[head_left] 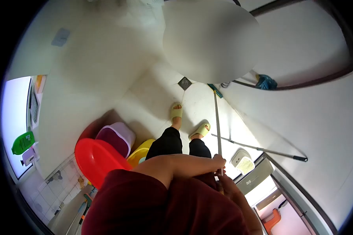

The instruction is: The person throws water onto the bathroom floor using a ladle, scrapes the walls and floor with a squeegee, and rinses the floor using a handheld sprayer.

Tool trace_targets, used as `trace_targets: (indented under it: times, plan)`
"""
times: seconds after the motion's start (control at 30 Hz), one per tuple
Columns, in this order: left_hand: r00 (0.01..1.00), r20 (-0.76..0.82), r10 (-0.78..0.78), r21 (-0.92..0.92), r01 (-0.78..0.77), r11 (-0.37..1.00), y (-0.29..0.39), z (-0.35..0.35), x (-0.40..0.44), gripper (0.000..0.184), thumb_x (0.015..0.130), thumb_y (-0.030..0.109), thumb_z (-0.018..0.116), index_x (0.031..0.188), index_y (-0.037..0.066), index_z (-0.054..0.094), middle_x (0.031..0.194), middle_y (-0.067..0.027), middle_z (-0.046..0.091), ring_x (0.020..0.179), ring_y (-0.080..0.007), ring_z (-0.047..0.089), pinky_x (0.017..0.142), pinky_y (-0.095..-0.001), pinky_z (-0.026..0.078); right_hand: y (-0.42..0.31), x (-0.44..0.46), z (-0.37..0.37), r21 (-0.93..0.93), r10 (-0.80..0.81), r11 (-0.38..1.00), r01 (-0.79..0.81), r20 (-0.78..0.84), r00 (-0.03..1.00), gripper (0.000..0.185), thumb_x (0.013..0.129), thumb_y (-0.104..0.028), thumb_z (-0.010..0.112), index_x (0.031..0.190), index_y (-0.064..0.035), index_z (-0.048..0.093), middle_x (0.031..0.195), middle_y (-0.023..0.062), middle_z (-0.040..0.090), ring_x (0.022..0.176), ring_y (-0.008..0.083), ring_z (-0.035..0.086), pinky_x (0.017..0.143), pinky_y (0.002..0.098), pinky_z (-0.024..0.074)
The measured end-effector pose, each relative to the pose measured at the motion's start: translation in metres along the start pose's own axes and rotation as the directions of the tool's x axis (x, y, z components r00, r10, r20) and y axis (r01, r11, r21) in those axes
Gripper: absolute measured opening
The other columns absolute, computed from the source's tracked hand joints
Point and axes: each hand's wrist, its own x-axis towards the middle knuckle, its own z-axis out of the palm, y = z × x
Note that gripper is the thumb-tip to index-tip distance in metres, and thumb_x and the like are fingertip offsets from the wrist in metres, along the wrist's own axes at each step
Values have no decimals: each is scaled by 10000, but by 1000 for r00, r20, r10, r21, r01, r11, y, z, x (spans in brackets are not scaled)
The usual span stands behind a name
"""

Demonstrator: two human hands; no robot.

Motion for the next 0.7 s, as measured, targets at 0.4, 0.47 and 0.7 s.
trace_targets:
  times: [0.4,0.47,0.7]
  plan:
    - [825,-240,512,103,-503,858,-9,-130,71,188,822,165,457,790,-18,482,670,-151,517,618,-267,567,480,-402,463,-17,76,49,-537,-130,814,222,205,970,272,862,-312,437,920,-53,496,460,32,402,364,135,416,371,296,361]
    - [848,-335,410,-63,-455,888,18,-149,37,207,852,197,410,795,-1,434,643,-116,472,577,-256,538,456,-402,463,-16,122,64,-349,-206,901,258,181,962,224,863,-282,437,918,-69,480,489,19,394,373,114,375,366,272,330]
    - [856,-160,492,97,-483,870,-79,-101,188,272,894,187,319,909,-30,483,694,-188,537,538,-315,545,456,-473,447,90,107,-67,76,-147,988,131,277,950,114,837,-185,437,846,-71,451,630,38,473,468,124,426,393,244,354]
